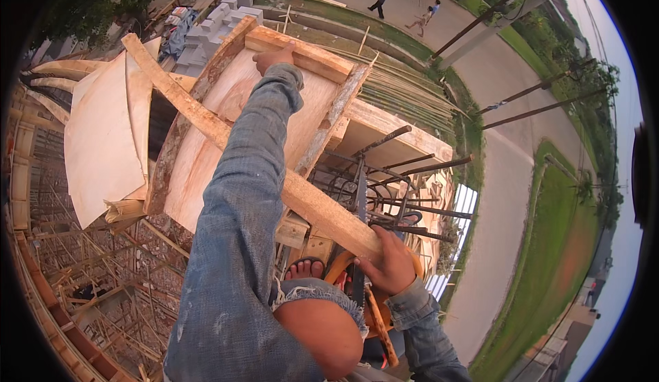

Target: The person assembles a wooden frame by positioning planks, sawing them to size, and securing them with a hammer and nails. The person also uses a small axe to trim wood edges and adjusts the frame components during construction.

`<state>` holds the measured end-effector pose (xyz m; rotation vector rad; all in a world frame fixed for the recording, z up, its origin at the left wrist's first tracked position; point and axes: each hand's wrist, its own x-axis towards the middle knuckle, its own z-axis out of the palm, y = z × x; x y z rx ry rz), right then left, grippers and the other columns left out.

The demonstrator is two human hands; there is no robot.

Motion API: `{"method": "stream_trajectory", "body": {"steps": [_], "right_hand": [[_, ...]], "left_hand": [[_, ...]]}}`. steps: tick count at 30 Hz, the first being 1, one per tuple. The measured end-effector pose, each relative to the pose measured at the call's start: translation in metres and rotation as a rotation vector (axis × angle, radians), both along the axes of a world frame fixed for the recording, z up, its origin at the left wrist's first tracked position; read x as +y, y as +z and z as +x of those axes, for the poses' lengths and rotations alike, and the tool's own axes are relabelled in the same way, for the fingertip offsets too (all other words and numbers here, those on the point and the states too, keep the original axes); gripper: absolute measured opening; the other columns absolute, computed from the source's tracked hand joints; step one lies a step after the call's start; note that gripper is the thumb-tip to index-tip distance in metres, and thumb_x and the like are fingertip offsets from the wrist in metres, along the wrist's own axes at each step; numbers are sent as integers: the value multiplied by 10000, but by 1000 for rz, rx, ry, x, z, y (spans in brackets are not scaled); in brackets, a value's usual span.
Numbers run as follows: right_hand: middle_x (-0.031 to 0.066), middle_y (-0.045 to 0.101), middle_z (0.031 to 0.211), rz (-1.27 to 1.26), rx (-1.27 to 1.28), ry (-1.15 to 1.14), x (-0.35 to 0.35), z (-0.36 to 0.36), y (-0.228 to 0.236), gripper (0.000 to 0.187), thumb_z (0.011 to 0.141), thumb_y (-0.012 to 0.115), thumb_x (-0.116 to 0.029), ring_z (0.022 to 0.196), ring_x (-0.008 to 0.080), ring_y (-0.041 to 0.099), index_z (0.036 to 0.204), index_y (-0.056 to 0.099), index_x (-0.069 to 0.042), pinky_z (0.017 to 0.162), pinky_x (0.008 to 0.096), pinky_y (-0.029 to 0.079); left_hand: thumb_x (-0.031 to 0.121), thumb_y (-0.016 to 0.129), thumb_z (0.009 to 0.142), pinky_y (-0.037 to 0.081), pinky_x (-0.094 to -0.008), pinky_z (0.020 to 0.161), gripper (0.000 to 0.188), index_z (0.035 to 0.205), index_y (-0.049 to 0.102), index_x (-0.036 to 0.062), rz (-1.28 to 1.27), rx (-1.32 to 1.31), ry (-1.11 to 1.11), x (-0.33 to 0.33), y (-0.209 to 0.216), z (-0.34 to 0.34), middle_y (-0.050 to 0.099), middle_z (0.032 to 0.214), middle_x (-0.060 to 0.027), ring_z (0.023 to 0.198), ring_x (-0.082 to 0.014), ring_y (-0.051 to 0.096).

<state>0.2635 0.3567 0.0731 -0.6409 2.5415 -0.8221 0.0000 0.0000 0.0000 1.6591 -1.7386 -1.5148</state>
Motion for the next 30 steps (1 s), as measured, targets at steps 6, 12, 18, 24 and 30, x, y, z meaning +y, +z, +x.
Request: {"method": "stream_trajectory", "body": {"steps": [6,12,18,24,30], "right_hand": [[234,580,1119,7,35,15,5,-2,0,743,707,811,-265,1041,407,571,1295,457,20,889,450,471],[215,581,1083,4,81,34,7,1,-4,753,685,819,-250,1001,405,570,1296,458,1,857,459,474],[217,580,1069,19,81,33,4,2,-3,755,671,822,-244,988,407,572,1287,463,5,839,459,479],[235,583,1124,23,58,4,6,2,-2,774,688,823,-262,1028,415,580,1310,449,9,879,457,475],[211,585,1089,5,78,20,5,0,-2,755,686,819,-263,1001,399,578,1298,464,-1,859,451,479]], "left_hand": [[276,850,693,493,-404,981,880,1321,317,-32,117,130,33,-1,-7,-6,569,1217,-266,1106,-385,599],[266,828,717,472,-409,1006,817,1326,358,-11,-76,127,-13,8,-13,-10,556,1260,-254,1148,-386,575],[299,836,705,469,-412,1007,831,1316,373,-20,-43,119,7,-3,-19,-10,536,1290,-245,1163,-375,566],[305,855,678,474,-410,1002,856,1296,366,-30,28,121,12,1,-5,-3,539,1275,-253,1147,-386,573],[333,866,661,470,-402,1003,882,1293,386,-50,138,146,4,-18,-38,-18,557,1253,-250,1136,-376,581]]}}
